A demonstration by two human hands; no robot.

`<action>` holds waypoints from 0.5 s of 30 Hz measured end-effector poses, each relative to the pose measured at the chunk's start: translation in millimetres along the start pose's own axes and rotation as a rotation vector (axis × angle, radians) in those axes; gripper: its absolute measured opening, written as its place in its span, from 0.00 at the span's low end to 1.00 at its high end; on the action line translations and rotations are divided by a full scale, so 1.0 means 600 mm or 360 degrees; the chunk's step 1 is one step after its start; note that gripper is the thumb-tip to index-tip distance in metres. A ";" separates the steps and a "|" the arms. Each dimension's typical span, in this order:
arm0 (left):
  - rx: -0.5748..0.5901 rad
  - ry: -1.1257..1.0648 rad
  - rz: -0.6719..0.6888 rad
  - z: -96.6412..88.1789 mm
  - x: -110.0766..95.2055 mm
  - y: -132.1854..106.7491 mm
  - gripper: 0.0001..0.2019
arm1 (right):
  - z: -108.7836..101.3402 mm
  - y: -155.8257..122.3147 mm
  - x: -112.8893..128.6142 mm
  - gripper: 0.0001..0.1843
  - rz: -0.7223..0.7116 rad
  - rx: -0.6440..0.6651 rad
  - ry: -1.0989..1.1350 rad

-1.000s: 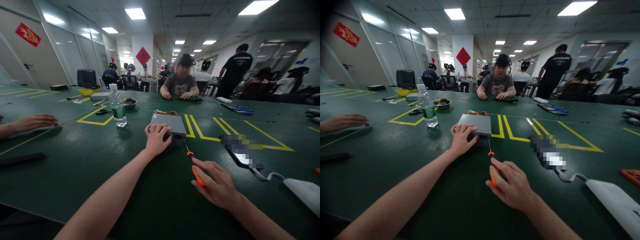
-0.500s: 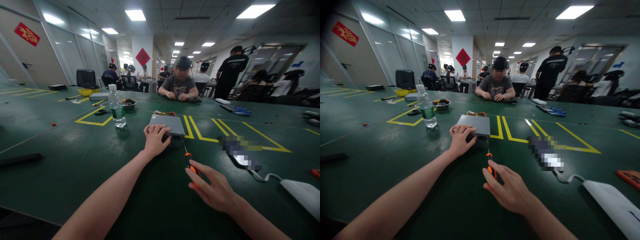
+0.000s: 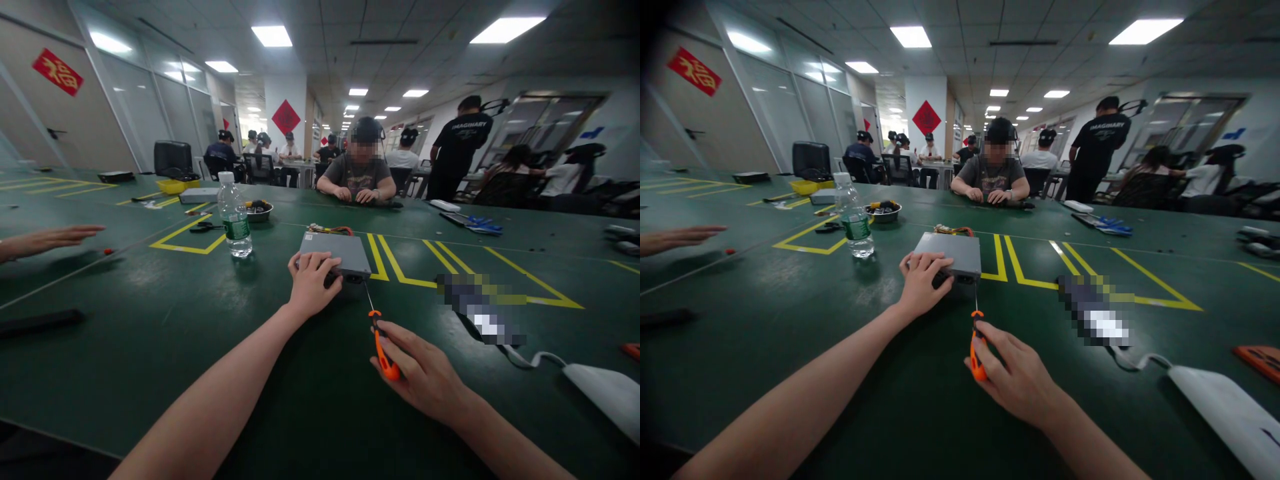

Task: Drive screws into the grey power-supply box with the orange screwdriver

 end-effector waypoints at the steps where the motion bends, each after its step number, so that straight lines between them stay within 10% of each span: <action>1: 0.0000 -0.0001 -0.0002 0.000 0.000 0.000 0.13 | -0.003 0.002 -0.001 0.13 0.0003 -0.0044 -0.0025; 15: 0.0012 -0.0009 -0.0001 -0.001 0.000 0.000 0.14 | 0.000 0.015 0.000 0.08 0.0063 0.0079 0.0021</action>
Point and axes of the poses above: each hand's wrist, its own y-axis towards the middle knuckle, its own z-axis out of the palm, x = y × z, the point moved 7 cm from there along y, towards the middle knuckle, and after that the axes turned 5 degrees about y, right-handed, at the moved point
